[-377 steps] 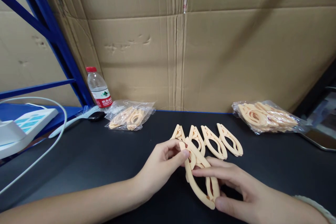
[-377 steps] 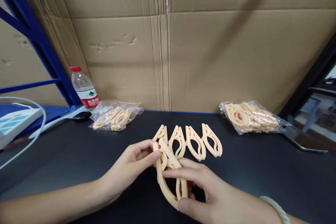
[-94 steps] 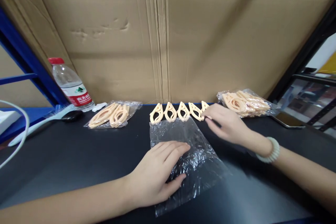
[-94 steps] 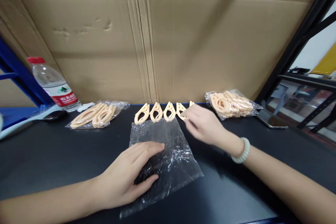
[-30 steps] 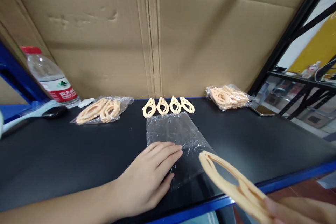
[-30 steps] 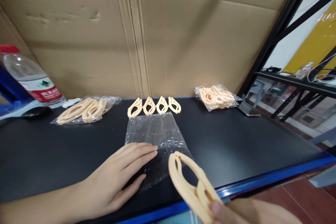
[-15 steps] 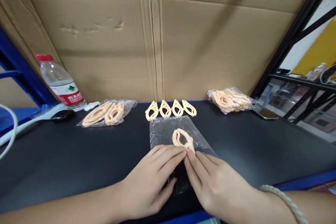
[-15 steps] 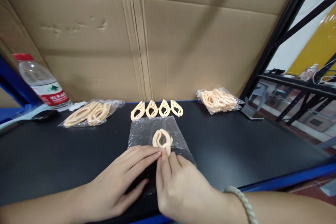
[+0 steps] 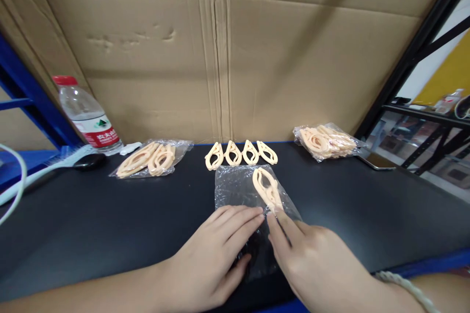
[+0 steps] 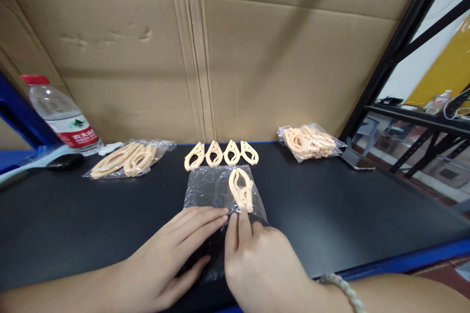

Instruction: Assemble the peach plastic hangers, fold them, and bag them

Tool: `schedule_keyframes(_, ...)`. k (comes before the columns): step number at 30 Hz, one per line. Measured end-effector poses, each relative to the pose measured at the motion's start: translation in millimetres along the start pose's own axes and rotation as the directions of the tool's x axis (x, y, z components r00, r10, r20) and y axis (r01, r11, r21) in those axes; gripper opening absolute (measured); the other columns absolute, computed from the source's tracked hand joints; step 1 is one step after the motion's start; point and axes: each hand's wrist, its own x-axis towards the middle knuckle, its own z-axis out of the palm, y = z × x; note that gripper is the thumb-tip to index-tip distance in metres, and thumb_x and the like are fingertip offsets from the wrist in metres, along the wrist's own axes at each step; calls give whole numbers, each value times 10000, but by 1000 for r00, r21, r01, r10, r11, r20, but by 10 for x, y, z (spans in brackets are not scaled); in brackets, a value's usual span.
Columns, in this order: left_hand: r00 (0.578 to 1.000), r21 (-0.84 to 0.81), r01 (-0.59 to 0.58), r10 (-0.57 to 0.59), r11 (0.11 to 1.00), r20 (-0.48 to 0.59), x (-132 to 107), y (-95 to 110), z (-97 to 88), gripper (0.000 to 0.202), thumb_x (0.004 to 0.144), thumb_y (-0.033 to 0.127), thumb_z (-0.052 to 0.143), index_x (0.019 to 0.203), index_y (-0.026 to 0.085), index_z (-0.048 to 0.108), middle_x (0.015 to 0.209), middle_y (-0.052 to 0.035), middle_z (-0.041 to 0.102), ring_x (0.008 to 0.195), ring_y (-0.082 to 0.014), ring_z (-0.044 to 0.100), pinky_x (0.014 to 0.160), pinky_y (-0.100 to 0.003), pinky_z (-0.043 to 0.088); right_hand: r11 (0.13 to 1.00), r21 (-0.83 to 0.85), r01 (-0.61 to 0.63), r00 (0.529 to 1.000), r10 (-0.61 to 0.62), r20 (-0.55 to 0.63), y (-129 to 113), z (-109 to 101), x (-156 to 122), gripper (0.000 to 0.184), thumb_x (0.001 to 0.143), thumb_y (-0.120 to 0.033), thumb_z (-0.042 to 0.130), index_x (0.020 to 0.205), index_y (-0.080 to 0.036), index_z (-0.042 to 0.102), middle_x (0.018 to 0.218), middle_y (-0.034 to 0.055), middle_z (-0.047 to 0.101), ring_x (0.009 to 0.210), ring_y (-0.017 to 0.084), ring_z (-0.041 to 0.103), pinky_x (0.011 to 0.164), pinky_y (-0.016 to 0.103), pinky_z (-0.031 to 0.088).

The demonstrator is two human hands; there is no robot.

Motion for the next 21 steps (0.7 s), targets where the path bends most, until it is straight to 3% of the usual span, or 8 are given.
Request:
schedule_keyframes(2,1000,-5,1,-1,1000,12,-2,0,-3,595,831,80,500,1407,127,359,1396,-165,482,1247,-270,478,1054,-453,437,982,185,-38,998,48,-48,269,-100,125,247,900,-183,454,829,-131,685,632,72,651,482,170,577,451,284,475)
schedule_keyframes(4,1000,-5,1,-1,1000,11,-4,-1,-6,601,834,83,500,1415,144,358,1396,-155,489,1243,-273,484,1046,-462,445,978,190,-91,993,103,-53,663,-21,312,322,927,-174,402,724,-163,651,599,53,619,535,176,586,516,292,481)
schedule_keyframes(7,1000,6,2,-2,1000,1,-10,-2,-12,598,845,91,495,1421,157,350,1394,-144,495,1235,-272,492,1034,-465,456,973,211,-95,994,80,77,1298,409,561,289,923,-109,398,1069,-121,647,1005,131,698,911,235,646,798,363,518)
schedule_keyframes(10,1000,15,6,-6,1000,10,-17,3,-22,596,843,95,498,1417,149,347,1401,-144,489,1233,-266,492,1041,-454,453,963,268,-32,966,-38,255,1709,940,653,566,817,64,381,1335,-130,500,1368,133,540,1271,250,470,1011,407,420)
schedule_keyframes(13,1000,19,10,-10,1000,18,-20,14,-37,592,847,98,498,1416,149,341,1409,-139,485,1242,-255,487,1052,-436,449,962,274,-18,950,-68,304,1832,1323,643,764,724,132,397,1416,-193,418,1477,97,427,1374,280,344,1021,453,409)
schedule_keyframes(15,1000,18,14,-14,1000,19,-22,20,-43,590,848,101,500,1414,153,341,1409,-133,487,1244,-248,487,1055,-425,449,958,286,-9,942,-87,323,1838,1471,625,776,739,134,393,1429,-221,400,1504,82,387,1394,275,311,1010,450,422)
schedule_keyframes(18,999,7,19,-19,1000,30,-26,18,-44,585,855,113,496,1416,161,337,1412,-129,485,1247,-247,485,1058,-426,446,955,296,-18,938,-87,336,1855,1558,589,669,817,99,375,1413,-199,427,1473,91,434,1400,260,301,1021,432,419)
schedule_keyframes(21,999,-3,25,-25,1000,41,-32,7,-38,582,865,118,483,1423,162,325,1419,-132,476,1257,-252,473,1058,-439,443,957,285,-45,938,-58,343,1887,1510,506,495,898,6,400,1361,-141,493,1383,135,524,1359,269,373,1048,423,401)
